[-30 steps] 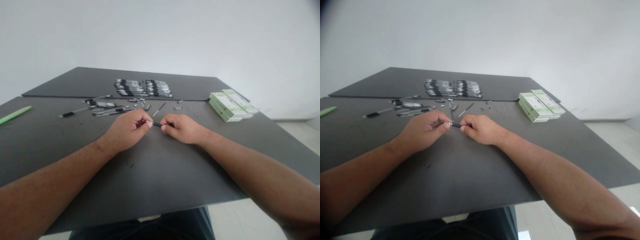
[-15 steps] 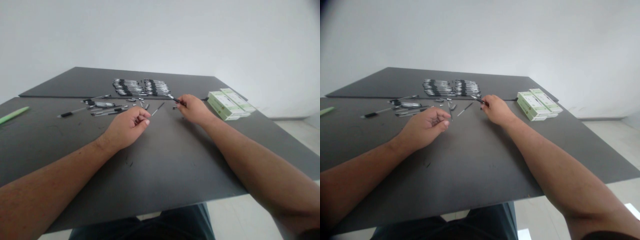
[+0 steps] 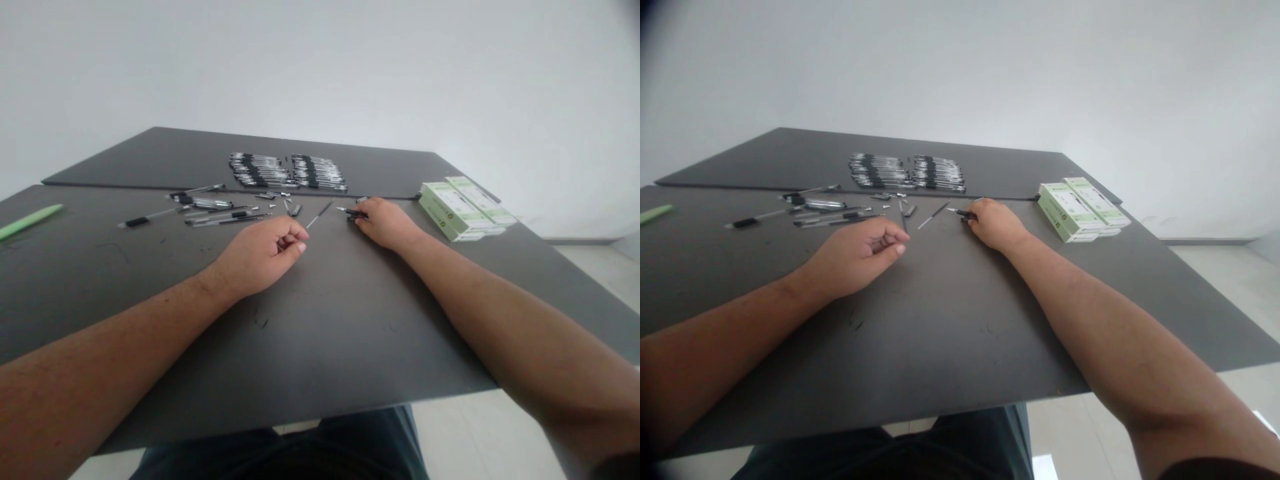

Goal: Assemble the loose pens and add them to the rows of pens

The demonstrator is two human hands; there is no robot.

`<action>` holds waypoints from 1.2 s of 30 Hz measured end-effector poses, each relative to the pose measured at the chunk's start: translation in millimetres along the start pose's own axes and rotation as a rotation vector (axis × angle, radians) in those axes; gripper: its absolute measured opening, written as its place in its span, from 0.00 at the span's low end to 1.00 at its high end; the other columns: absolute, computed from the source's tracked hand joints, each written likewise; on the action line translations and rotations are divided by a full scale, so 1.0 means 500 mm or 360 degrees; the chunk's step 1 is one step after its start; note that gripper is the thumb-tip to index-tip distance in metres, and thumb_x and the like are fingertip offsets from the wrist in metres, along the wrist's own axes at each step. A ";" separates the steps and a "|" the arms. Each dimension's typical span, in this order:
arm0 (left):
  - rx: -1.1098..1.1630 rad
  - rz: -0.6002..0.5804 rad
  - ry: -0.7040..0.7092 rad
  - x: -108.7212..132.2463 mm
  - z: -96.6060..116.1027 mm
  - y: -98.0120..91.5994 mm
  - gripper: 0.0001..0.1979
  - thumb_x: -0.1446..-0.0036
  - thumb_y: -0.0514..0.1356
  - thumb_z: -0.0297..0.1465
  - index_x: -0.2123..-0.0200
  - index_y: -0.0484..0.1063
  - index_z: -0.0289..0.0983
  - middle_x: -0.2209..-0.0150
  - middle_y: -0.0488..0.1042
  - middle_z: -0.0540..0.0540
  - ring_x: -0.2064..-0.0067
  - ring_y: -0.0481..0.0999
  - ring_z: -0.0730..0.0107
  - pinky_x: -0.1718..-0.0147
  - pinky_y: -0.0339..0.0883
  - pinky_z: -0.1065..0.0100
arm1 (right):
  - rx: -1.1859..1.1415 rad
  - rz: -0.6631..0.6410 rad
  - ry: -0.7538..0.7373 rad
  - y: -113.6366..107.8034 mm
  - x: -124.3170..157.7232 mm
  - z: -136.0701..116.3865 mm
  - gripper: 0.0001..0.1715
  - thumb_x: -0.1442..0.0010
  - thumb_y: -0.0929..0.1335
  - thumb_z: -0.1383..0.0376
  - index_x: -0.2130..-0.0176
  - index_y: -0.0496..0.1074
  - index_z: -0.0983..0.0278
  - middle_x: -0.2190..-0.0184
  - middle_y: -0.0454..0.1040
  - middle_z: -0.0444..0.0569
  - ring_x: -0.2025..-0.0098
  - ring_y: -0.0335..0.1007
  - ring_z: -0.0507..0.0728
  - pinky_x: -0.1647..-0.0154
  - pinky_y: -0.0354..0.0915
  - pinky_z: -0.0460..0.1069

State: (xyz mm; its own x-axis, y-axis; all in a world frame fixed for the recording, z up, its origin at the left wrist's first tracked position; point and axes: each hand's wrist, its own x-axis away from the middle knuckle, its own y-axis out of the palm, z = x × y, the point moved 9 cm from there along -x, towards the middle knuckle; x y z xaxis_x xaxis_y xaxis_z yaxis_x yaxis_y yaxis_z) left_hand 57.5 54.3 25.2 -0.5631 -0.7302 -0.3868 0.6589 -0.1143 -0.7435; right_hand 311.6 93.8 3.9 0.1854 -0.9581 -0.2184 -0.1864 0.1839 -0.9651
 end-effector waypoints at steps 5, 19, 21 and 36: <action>0.0068 0.0022 0.0008 -0.001 0.005 0.000 0.09 0.34 0.63 0.36 0.55 0.81 0.40 0.61 0.86 0.45 0.61 0.85 0.61 0.54 0.80 0.60 | -0.0444 0.0078 0.0082 -0.012 0.016 -0.029 0.14 0.32 0.73 0.64 0.47 0.83 0.62 0.58 0.86 0.51 0.58 0.79 0.61 0.53 0.69 0.53; 0.0075 -0.0083 0.0298 0.006 0.058 0.007 0.12 0.29 0.61 0.36 0.51 0.85 0.42 0.52 0.88 0.45 0.48 0.87 0.57 0.44 0.78 0.58 | -0.1299 -0.0213 -0.0231 -0.030 0.096 -0.202 0.14 0.35 0.72 0.61 0.50 0.77 0.59 0.63 0.78 0.45 0.62 0.73 0.57 0.59 0.68 0.52; 0.0065 -0.0074 0.0296 0.006 0.062 0.005 0.12 0.29 0.61 0.35 0.52 0.85 0.42 0.53 0.88 0.45 0.49 0.87 0.57 0.44 0.78 0.59 | -0.1303 -0.0232 -0.0240 -0.027 0.096 -0.201 0.14 0.35 0.73 0.61 0.50 0.77 0.59 0.63 0.78 0.45 0.62 0.72 0.57 0.60 0.68 0.52; 0.0702 0.0273 -0.0419 -0.005 -0.045 -0.014 0.08 0.27 0.63 0.35 0.52 0.80 0.37 0.60 0.87 0.42 0.67 0.84 0.67 0.70 0.80 0.69 | -0.0701 0.0169 -0.0325 -0.083 0.077 -0.144 0.14 0.28 0.67 0.60 0.53 0.82 0.61 0.61 0.84 0.49 0.61 0.76 0.60 0.55 0.68 0.53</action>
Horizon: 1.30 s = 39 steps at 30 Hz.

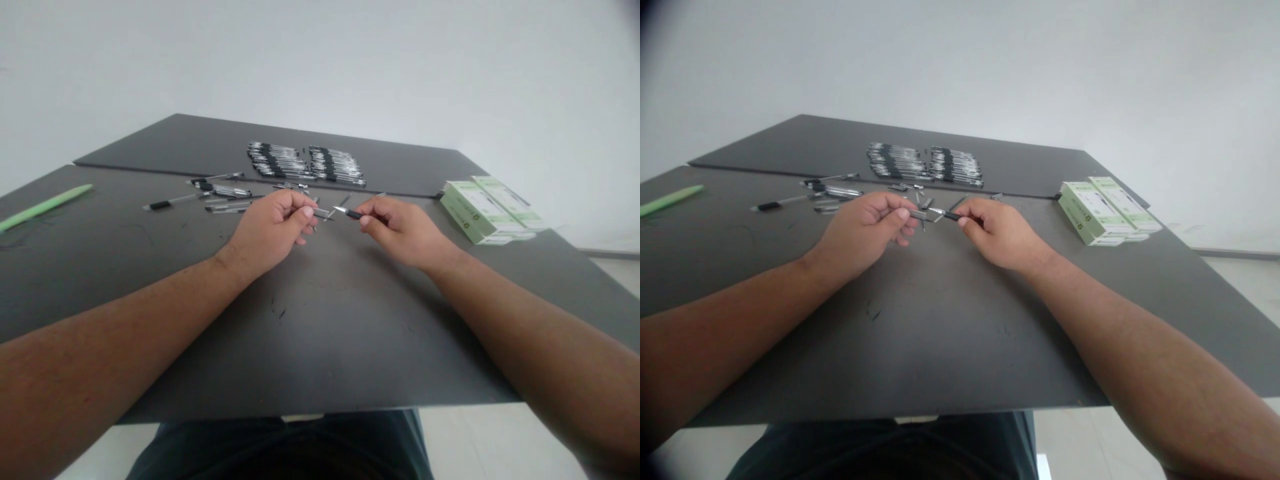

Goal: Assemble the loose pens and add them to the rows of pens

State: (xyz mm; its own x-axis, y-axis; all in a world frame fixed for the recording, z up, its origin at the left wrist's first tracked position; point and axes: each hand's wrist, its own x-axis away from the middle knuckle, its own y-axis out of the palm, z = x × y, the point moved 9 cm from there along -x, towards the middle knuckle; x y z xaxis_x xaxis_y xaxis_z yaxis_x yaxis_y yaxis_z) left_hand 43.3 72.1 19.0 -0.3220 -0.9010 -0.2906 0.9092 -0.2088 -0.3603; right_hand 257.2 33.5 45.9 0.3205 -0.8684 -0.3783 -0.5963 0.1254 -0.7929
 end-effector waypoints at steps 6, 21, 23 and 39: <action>0.0086 0.0086 -0.0017 0.004 0.005 -0.006 0.08 0.28 0.66 0.36 0.54 0.80 0.37 0.61 0.87 0.43 0.68 0.84 0.68 0.70 0.80 0.70 | 0.0101 0.0010 -0.0079 0.002 0.003 -0.016 0.14 0.28 0.67 0.62 0.53 0.83 0.61 0.62 0.85 0.49 0.62 0.76 0.59 0.57 0.67 0.52; -0.0096 -0.0047 0.0015 0.007 0.007 0.010 0.11 0.31 0.66 0.37 0.53 0.83 0.36 0.63 0.86 0.45 0.68 0.84 0.68 0.70 0.77 0.72 | 0.0266 -0.0038 -0.0197 0.020 0.007 -0.029 0.14 0.29 0.68 0.63 0.51 0.84 0.61 0.59 0.86 0.52 0.57 0.79 0.62 0.53 0.68 0.53; -0.0127 -0.0068 0.0043 0.007 0.006 0.011 0.12 0.32 0.67 0.38 0.53 0.84 0.37 0.65 0.85 0.46 0.69 0.83 0.68 0.70 0.77 0.71 | 0.0274 -0.0044 -0.0196 0.023 0.008 -0.030 0.15 0.29 0.68 0.64 0.51 0.84 0.61 0.58 0.86 0.52 0.58 0.79 0.62 0.53 0.68 0.53; 0.0020 -0.0133 0.0017 0.004 0.000 0.021 0.10 0.35 0.70 0.36 0.56 0.83 0.37 0.65 0.86 0.46 0.70 0.84 0.69 0.70 0.79 0.70 | 0.0272 0.0033 -0.0110 0.023 0.013 -0.030 0.12 0.29 0.70 0.64 0.52 0.85 0.62 0.62 0.85 0.50 0.62 0.77 0.60 0.57 0.67 0.52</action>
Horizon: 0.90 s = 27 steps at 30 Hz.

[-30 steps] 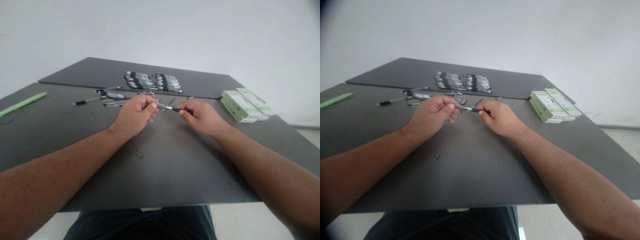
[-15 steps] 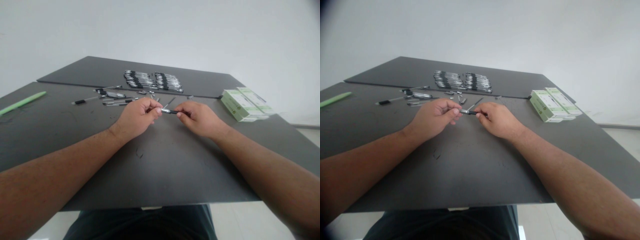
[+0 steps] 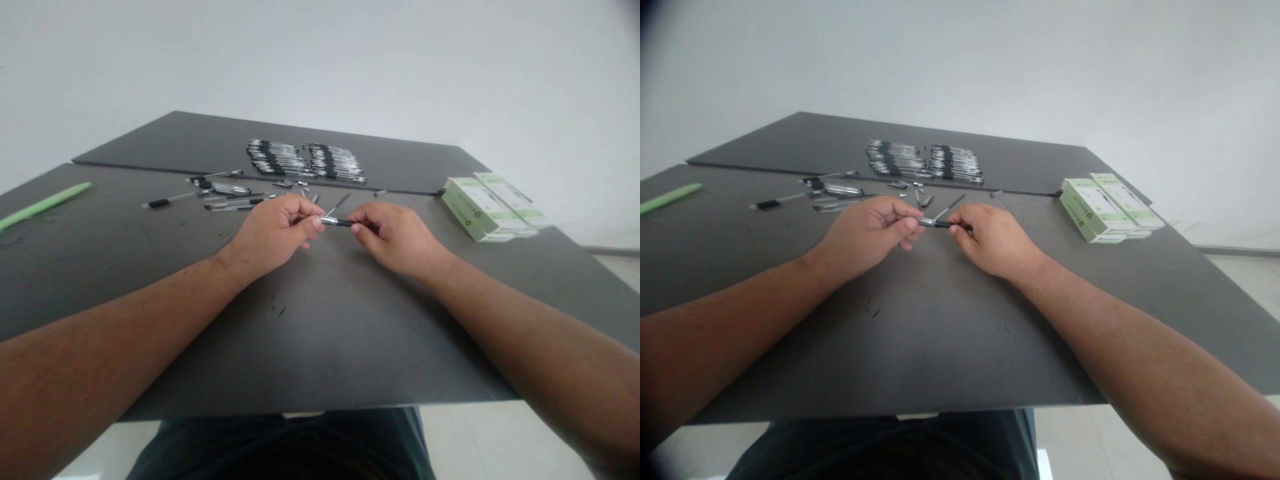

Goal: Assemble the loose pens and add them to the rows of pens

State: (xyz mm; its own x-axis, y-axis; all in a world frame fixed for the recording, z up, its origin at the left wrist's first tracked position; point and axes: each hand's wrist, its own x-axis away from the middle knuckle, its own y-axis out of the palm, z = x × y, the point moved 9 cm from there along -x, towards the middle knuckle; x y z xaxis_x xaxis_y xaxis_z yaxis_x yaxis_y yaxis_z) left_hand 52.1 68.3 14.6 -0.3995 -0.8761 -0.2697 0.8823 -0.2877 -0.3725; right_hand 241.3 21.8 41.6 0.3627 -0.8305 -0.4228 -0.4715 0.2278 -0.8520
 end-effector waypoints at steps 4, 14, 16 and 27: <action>0.0138 -0.0045 -0.0018 -0.001 -0.002 0.006 0.09 0.35 0.70 0.35 0.56 0.83 0.36 0.65 0.87 0.44 0.68 0.85 0.68 0.69 0.81 0.69 | 0.0010 0.0008 -0.0044 -0.001 0.001 -0.003 0.12 0.29 0.69 0.65 0.52 0.84 0.62 0.62 0.85 0.51 0.61 0.77 0.60 0.56 0.68 0.52; 0.0319 -0.0059 -0.0071 0.005 -0.016 0.017 0.12 0.34 0.72 0.37 0.53 0.83 0.36 0.62 0.89 0.43 0.65 0.88 0.65 0.63 0.86 0.63 | 0.0048 -0.0018 -0.0053 -0.001 0.002 -0.005 0.13 0.28 0.69 0.64 0.51 0.84 0.61 0.59 0.85 0.53 0.58 0.78 0.63 0.53 0.69 0.54; 0.0335 -0.0053 -0.0079 0.006 -0.017 0.018 0.12 0.34 0.72 0.37 0.53 0.83 0.36 0.62 0.89 0.43 0.64 0.88 0.64 0.62 0.87 0.63 | 0.0043 -0.0024 -0.0055 0.000 0.002 -0.006 0.13 0.28 0.69 0.63 0.51 0.84 0.61 0.59 0.85 0.53 0.58 0.78 0.63 0.53 0.69 0.54; 0.0278 -0.0062 -0.0079 0.006 -0.011 0.020 0.10 0.32 0.69 0.35 0.52 0.81 0.35 0.62 0.88 0.43 0.64 0.88 0.66 0.64 0.85 0.67 | -0.0035 -0.0025 -0.0041 0.009 0.000 0.001 0.12 0.28 0.69 0.64 0.52 0.83 0.62 0.61 0.85 0.51 0.59 0.78 0.61 0.54 0.69 0.53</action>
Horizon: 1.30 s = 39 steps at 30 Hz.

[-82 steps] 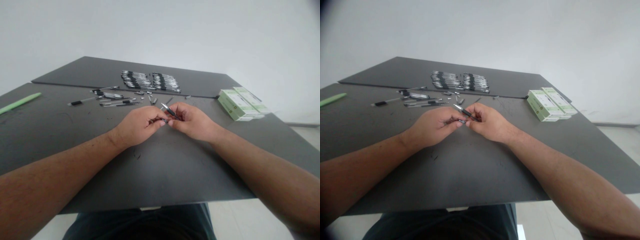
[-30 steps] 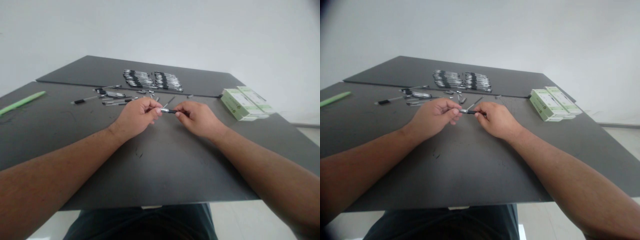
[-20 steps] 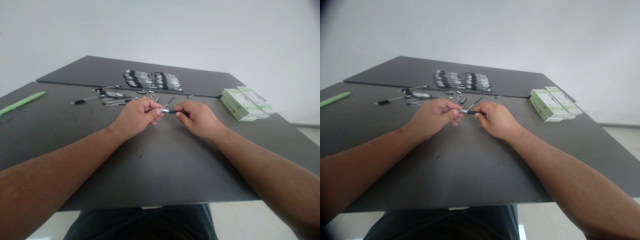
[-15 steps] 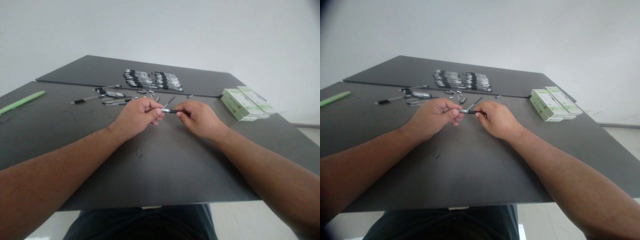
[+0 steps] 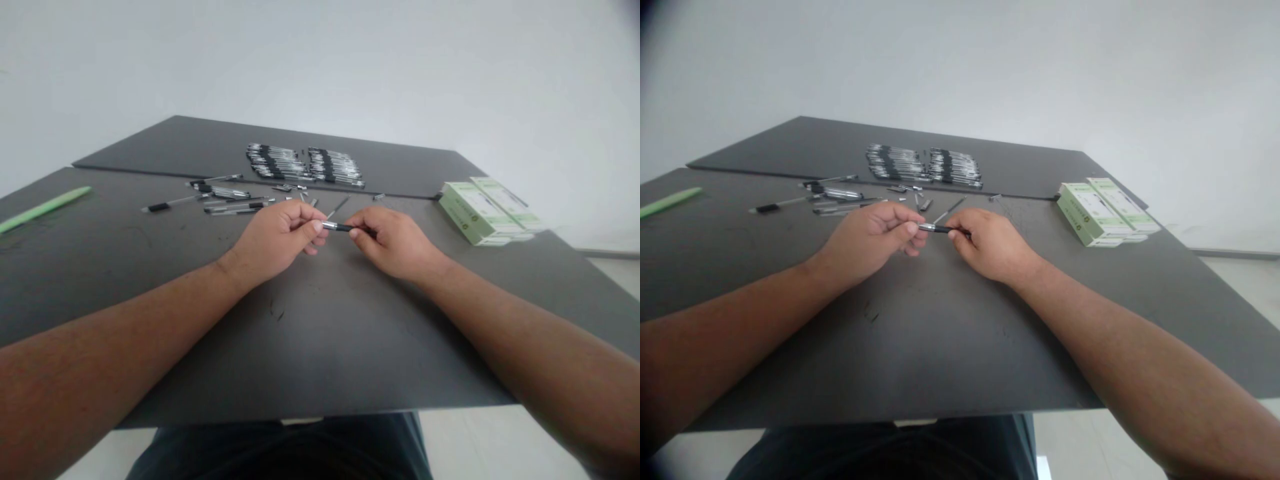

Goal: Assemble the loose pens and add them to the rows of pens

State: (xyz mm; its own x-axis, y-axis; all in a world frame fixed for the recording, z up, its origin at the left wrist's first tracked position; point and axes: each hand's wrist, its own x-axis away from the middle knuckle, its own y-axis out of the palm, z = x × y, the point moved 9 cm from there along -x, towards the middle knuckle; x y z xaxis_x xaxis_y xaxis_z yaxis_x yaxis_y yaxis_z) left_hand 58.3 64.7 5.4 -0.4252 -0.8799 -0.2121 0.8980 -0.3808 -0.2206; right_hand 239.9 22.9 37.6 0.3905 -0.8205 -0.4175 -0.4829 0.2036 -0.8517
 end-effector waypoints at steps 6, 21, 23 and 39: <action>-0.0029 -0.0032 -0.0111 0.003 -0.017 0.010 0.10 0.29 0.66 0.37 0.54 0.79 0.35 0.63 0.86 0.44 0.67 0.85 0.69 0.68 0.81 0.69 | 0.0011 0.0025 0.0086 -0.002 -0.001 0.033 0.14 0.27 0.68 0.62 0.50 0.84 0.61 0.58 0.87 0.52 0.57 0.81 0.62 0.52 0.71 0.54; -0.0484 -0.0135 0.0121 0.008 0.007 0.036 0.06 0.34 0.64 0.27 0.63 0.82 0.40 0.66 0.85 0.49 0.64 0.82 0.65 0.60 0.73 0.64 | 0.0411 0.0044 0.0133 0.001 -0.114 0.131 0.20 0.28 0.68 0.63 0.45 0.87 0.63 0.54 0.86 0.58 0.48 0.81 0.67 0.43 0.75 0.61; -0.0491 -0.0151 0.0130 0.007 0.006 0.039 0.06 0.34 0.64 0.28 0.63 0.82 0.40 0.66 0.85 0.49 0.64 0.82 0.64 0.60 0.72 0.63 | 0.0479 -0.0067 0.0091 0.034 -0.175 0.121 0.20 0.27 0.68 0.64 0.44 0.87 0.64 0.49 0.86 0.60 0.43 0.81 0.67 0.39 0.74 0.59; -0.0470 -0.0220 0.0127 0.011 0.008 0.050 0.07 0.33 0.62 0.30 0.64 0.80 0.42 0.60 0.87 0.47 0.58 0.85 0.58 0.55 0.74 0.58 | 0.0560 -0.0400 0.0142 0.210 -0.413 0.106 0.18 0.28 0.72 0.65 0.43 0.88 0.65 0.46 0.88 0.59 0.43 0.81 0.64 0.35 0.70 0.55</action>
State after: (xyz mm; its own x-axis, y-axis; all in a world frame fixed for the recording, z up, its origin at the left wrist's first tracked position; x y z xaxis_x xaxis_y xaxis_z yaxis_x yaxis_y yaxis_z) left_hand 78.8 49.3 2.7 -0.5588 -0.7961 -0.2325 0.7646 -0.3859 -0.5163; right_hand 150.2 242.2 17.6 0.3851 -0.9074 -0.1681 -0.0792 0.1490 -0.9857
